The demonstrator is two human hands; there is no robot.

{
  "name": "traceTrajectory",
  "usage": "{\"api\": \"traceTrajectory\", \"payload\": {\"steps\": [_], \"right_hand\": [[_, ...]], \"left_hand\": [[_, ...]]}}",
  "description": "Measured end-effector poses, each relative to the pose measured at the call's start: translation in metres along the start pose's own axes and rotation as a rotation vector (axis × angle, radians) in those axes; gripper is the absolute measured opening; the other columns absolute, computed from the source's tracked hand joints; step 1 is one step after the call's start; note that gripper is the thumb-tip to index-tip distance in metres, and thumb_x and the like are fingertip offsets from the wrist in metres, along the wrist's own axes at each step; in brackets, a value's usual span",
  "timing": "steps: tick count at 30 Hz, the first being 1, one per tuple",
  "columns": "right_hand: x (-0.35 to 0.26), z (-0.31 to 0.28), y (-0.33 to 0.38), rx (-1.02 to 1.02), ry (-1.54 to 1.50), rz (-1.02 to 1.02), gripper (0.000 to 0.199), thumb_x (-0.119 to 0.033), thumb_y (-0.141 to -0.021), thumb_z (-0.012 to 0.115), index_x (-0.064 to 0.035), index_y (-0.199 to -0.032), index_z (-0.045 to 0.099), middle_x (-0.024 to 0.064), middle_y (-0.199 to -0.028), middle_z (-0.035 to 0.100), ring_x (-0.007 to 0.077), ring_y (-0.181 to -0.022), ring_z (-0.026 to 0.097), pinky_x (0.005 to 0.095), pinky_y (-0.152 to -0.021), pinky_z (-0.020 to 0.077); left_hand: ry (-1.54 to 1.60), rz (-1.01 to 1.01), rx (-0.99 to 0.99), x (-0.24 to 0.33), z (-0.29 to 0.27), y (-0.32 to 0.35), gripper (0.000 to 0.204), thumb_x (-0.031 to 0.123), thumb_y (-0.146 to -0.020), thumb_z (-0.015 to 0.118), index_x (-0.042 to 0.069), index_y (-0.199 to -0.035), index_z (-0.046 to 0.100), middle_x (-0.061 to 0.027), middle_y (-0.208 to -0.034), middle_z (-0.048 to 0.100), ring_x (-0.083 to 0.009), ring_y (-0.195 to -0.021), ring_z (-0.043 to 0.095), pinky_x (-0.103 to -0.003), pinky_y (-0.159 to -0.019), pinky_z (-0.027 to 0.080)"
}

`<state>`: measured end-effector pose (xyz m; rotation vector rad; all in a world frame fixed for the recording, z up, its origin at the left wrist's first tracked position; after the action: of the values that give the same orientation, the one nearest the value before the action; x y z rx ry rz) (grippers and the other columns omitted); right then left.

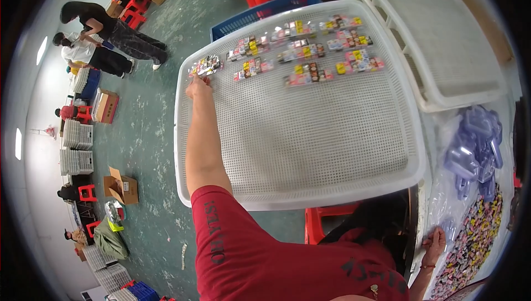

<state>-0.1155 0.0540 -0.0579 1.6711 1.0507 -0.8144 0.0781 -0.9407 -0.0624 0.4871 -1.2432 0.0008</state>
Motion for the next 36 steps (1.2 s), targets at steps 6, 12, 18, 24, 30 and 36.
{"api": "traceTrajectory", "payload": {"steps": [6,12,18,24,30,36], "right_hand": [[0.002,0.004,-0.003,-0.024,-0.019,0.025,0.016,-0.029,-0.096,0.059,-0.0134,-0.1,0.059,-0.0044,-0.068,0.053,0.0055,-0.046,0.051,0.0174,-0.039,0.0335],[-0.002,0.005,-0.001,-0.01,-0.012,0.008,0.017,-0.029,-0.096,0.059,-0.0133,-0.099,0.059,-0.0042,-0.068,0.054,0.0055,-0.046,0.051,0.0177,-0.039,0.0346],[-0.002,0.007,-0.002,-0.023,-0.007,0.01,0.018,-0.03,-0.096,0.058,-0.0131,-0.101,0.058,-0.0039,-0.068,0.054,0.0059,-0.047,0.053,0.0178,-0.039,0.036],[-0.002,0.005,-0.001,-0.005,0.01,0.005,0.017,-0.029,-0.096,0.058,-0.013,-0.1,0.058,-0.003,-0.066,0.052,0.0072,-0.046,0.051,0.0197,-0.039,0.0362],[0.003,-0.001,-0.004,0.019,-0.002,0.018,0.016,-0.028,-0.096,0.058,-0.0128,-0.101,0.058,-0.0023,-0.065,0.052,0.0084,-0.045,0.051,0.0208,-0.039,0.0378],[0.0,0.0,0.0,0.045,0.01,0.032,0.016,-0.028,-0.095,0.059,-0.0128,-0.099,0.057,-0.0024,-0.064,0.052,0.0086,-0.044,0.05,0.0209,-0.038,0.0383]], "left_hand": [[-0.091,-0.007,-0.276,0.009,0.025,0.002,0.022,0.011,-0.092,0.063,-0.009,-0.097,0.055,-0.0152,-0.081,0.062,-0.0243,-0.065,0.065,-0.031,-0.049,0.058],[0.044,-0.061,-0.306,-0.002,0.028,0.0,0.019,0.012,-0.095,0.058,-0.007,-0.096,0.056,-0.0155,-0.084,0.061,-0.0247,-0.066,0.065,-0.029,-0.05,0.058],[-0.556,0.331,-0.064,0.034,0.002,0.003,0.035,0.027,-0.094,0.059,-0.004,-0.109,0.055,-0.0181,-0.098,0.063,-0.0363,-0.083,0.064,-0.043,-0.072,0.055],[-1.288,1.154,-0.178,0.062,0.068,0.062,0.061,0.045,-0.095,0.048,0.002,-0.138,0.042,-0.0201,-0.146,0.037,-0.0402,-0.139,0.025,-0.049,-0.113,0.022],[-1.553,0.906,-0.412,0.02,0.113,0.053,0.081,0.064,-0.093,0.03,0.003,-0.147,0.03,-0.0168,-0.154,0.025,-0.0373,-0.143,0.019,-0.056,-0.114,0.013],[-1.649,1.03,-0.468,-0.008,0.117,0.022,0.086,0.068,-0.091,0.028,0.004,-0.149,0.025,-0.0159,-0.157,0.018,-0.0343,-0.144,0.018,-0.055,-0.115,0.01]]}}
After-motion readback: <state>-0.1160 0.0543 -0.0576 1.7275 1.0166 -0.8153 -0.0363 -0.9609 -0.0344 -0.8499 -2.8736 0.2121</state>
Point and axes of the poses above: each hand's wrist, its own y-axis away from the middle knuckle, its own z-axis out of the palm, x = y × z, the point moved 10 cm from there along -y, towards the middle knuckle
